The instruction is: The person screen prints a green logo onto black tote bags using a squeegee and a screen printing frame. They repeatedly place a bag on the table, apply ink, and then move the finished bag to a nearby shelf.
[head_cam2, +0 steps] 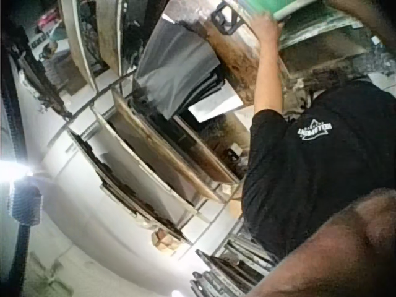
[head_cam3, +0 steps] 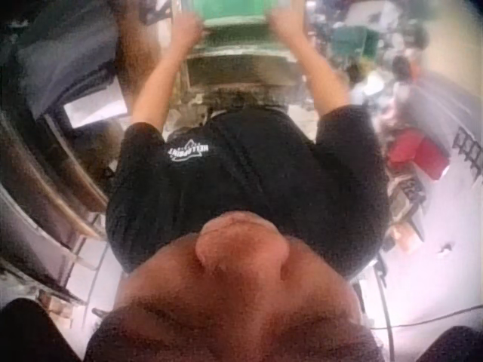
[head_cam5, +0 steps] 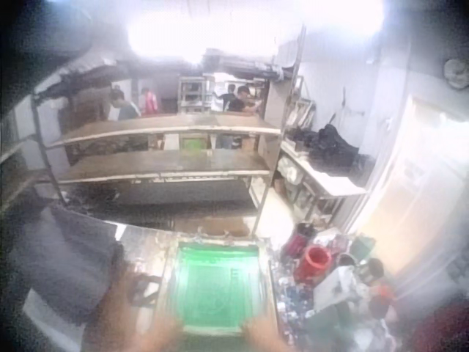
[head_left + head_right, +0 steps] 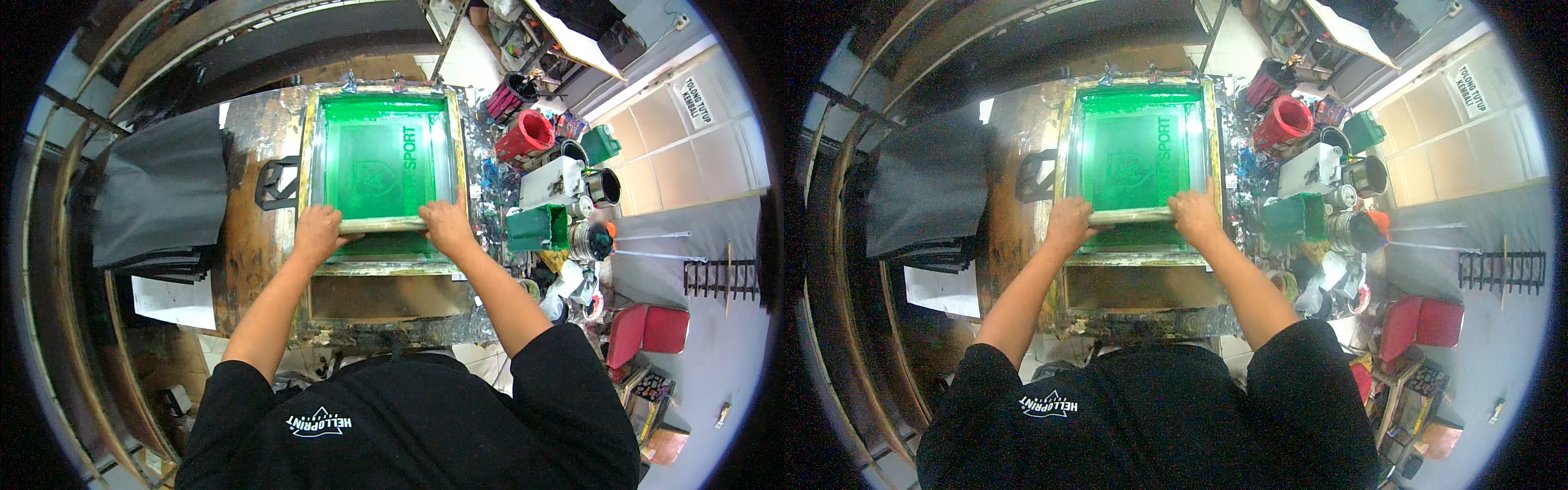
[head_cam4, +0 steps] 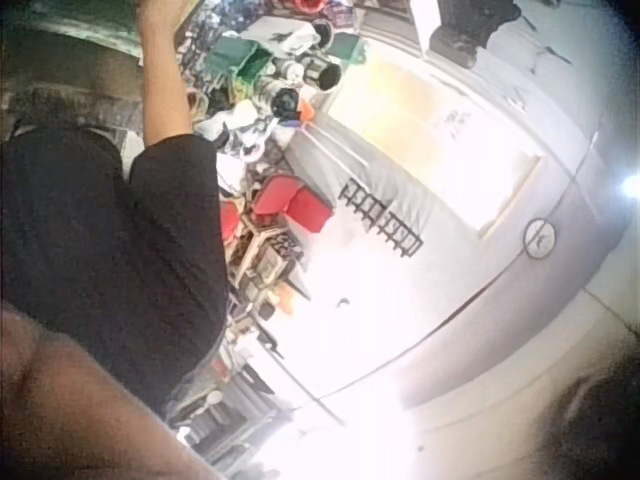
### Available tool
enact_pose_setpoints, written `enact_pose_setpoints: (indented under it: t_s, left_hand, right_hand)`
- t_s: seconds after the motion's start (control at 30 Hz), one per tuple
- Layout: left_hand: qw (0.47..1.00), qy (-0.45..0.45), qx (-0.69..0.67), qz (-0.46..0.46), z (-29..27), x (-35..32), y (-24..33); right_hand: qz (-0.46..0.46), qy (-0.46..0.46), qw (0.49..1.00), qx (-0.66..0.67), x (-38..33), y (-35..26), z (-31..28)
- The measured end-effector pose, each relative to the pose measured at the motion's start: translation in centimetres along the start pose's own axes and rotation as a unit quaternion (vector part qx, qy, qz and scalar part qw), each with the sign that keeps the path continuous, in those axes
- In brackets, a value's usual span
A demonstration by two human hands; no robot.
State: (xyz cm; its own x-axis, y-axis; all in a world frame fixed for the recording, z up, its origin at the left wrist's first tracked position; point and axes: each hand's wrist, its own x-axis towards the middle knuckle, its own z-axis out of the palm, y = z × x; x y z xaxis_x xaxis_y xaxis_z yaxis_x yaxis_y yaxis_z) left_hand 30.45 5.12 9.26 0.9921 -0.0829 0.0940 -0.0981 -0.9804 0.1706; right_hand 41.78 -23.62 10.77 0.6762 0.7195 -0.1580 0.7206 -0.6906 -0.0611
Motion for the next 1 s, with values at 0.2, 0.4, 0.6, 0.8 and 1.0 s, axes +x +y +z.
enact_pose_setpoints:
  t_s: [0.2, 0.4, 0.6, 0.8, 1.0]
  left_hand:
    - [0.999, -0.04, 0.013, 0.017, -0.7, -4.8, 2.3]
    - [0.998, -0.052, 0.031, 0.003, -0.7, -5.6, 2.5]
    - [0.997, -0.063, 0.053, 0.005, -0.6, -5.5, 2.7]
    - [0.998, -0.054, 0.034, 0.007, -0.5, -5.5, 2.4]
    - [0.997, 0.011, -0.033, -0.074, -1.3, -6.5, 2.9]
  right_hand:
    - [0.011, 0.048, 0.998, 0.025, -5.6, -2.5, 1.8]
    - [0.011, 0.05, 0.998, 0.021, -6.0, -3.0, 2.1]
    - [0.012, -0.019, 1.0, -0.016, -6.0, -3.3, 0.2]
    - [-0.064, 0.142, 0.985, 0.07, -5.9, -7.8, 0.2]
    - [-0.079, 0.123, 0.987, 0.07, -5.9, -8.0, 1.8]
